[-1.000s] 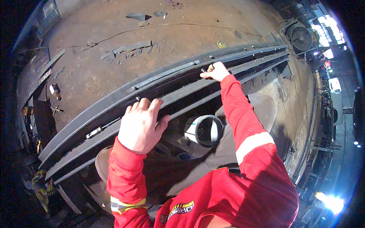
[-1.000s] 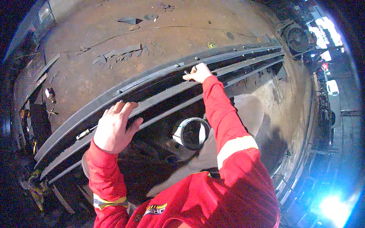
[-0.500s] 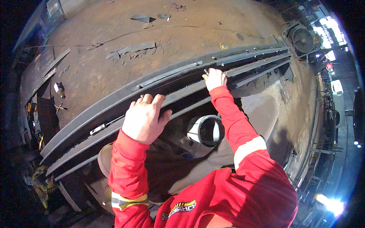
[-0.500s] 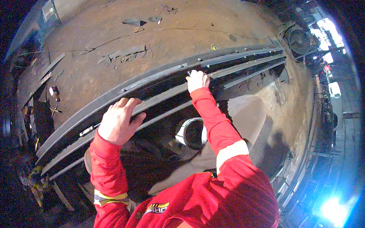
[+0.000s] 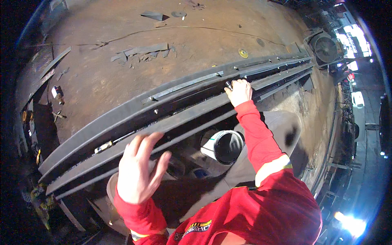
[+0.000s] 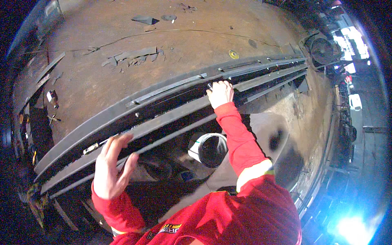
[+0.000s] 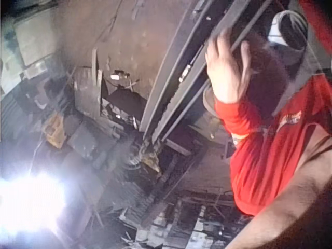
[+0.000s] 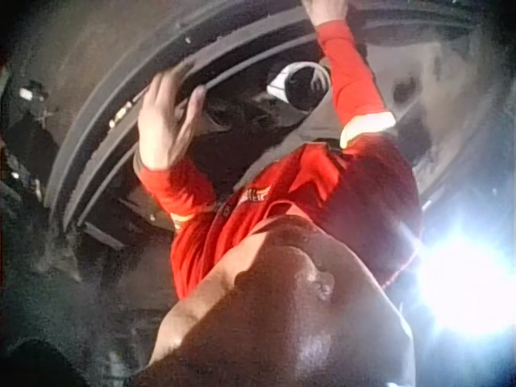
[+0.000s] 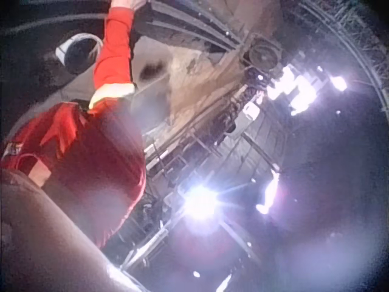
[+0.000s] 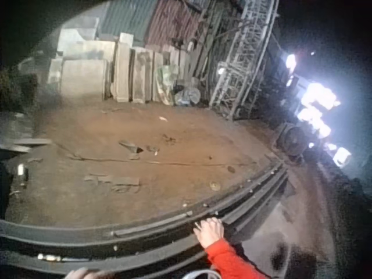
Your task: The person assembles a metal frame structure by inserting bolts into pre-drilled holes and tightening them with a screwdriver. They adjust the alignment of the metal beams to ensure proper fit during the assembly process.
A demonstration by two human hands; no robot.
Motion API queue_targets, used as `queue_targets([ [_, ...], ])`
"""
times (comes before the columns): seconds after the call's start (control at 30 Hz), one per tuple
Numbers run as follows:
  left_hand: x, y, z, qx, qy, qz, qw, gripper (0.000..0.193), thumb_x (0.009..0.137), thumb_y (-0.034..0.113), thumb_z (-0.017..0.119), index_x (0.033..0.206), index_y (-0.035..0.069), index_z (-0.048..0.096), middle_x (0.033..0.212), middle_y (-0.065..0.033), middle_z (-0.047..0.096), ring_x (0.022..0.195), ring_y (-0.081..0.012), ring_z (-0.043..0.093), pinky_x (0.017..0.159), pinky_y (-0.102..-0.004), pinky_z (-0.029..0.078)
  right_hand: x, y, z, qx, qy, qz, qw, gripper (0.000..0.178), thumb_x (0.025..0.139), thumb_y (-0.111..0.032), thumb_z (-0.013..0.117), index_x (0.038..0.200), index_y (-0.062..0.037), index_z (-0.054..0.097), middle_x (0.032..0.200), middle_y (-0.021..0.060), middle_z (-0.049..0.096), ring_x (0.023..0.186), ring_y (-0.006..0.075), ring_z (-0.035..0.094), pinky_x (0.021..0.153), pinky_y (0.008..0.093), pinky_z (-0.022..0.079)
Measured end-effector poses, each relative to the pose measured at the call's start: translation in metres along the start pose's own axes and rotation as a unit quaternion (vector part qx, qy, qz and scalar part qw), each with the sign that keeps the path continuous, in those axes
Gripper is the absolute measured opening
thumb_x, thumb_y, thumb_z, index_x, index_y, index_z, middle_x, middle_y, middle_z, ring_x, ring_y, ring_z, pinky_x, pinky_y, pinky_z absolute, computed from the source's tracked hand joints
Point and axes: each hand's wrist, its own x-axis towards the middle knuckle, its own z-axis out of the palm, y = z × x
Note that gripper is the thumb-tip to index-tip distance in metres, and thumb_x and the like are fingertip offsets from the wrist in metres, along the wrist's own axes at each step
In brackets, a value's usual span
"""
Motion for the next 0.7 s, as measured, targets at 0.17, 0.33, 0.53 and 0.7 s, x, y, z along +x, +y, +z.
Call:
queue_targets([
  [0.17, -0.009, -0.019, -0.008, -0.013, -0.024, -0.106, 0.994, 0.038, 0.078, 0.013, 0.067, 0.113, 0.001, 0.059, 0.103, -0.0201, 0.059, 0.097, -0.0355, 0.058, 0.081, -0.041, 0.048, 0.014, 0.013, -0.012, 0.099, -0.137, 0.113, 0.979, 0.038, 0.064, -0.038, 0.081, 0.068, -0.0033, 0.065, 0.07, 0.0142, 0.063, 0.072, 0.0314, 0.062, 0.069, 0.0428, 0.048],
  [0.33, 0.011, -0.03, -0.017, -0.144, -0.101, -0.04, 0.983, 0.037, 0.083, 0.017, 0.065, 0.114, -0.002, 0.06, 0.11, -0.0212, 0.057, 0.099, -0.0364, 0.058, 0.085, -0.0411, 0.046, 0.029, 0.037, -0.009, 0.334, -0.266, 0.162, 0.889, 0.031, 0.066, -0.028, 0.083, 0.071, -0.0007, 0.07, 0.064, 0.0049, 0.066, 0.059, 0.0108, 0.057, 0.058, 0.0282, 0.046],
  [0.53, 0.026, -0.064, -0.017, -0.187, -0.071, -0.111, 0.974, 0.034, 0.085, 0.01, 0.061, 0.113, -0.008, 0.056, 0.105, -0.024, 0.06, 0.096, -0.039, 0.059, 0.083, -0.0409, 0.047, 0.035, 0.024, -0.019, 0.267, -0.291, 0.141, 0.908, 0.03, 0.075, -0.03, 0.077, 0.073, -0.0021, 0.067, 0.06, -0.0023, 0.053, 0.061, 0.0086, 0.049, 0.057, 0.0282, 0.04],
  [0.7, 0.034, -0.081, -0.017, -0.215, -0.074, -0.141, 0.963, 0.035, 0.087, 0.016, 0.06, 0.112, -0.008, 0.057, 0.103, -0.0245, 0.06, 0.088, -0.0392, 0.061, 0.079, -0.0412, 0.048, 0.006, -0.016, -0.015, 0.004, -0.109, 0.096, 0.989, 0.035, 0.078, -0.031, 0.073, 0.09, 0.0008, 0.068, 0.082, 0.0189, 0.066, 0.074, 0.0362, 0.064, 0.067, 0.0434, 0.049],
])
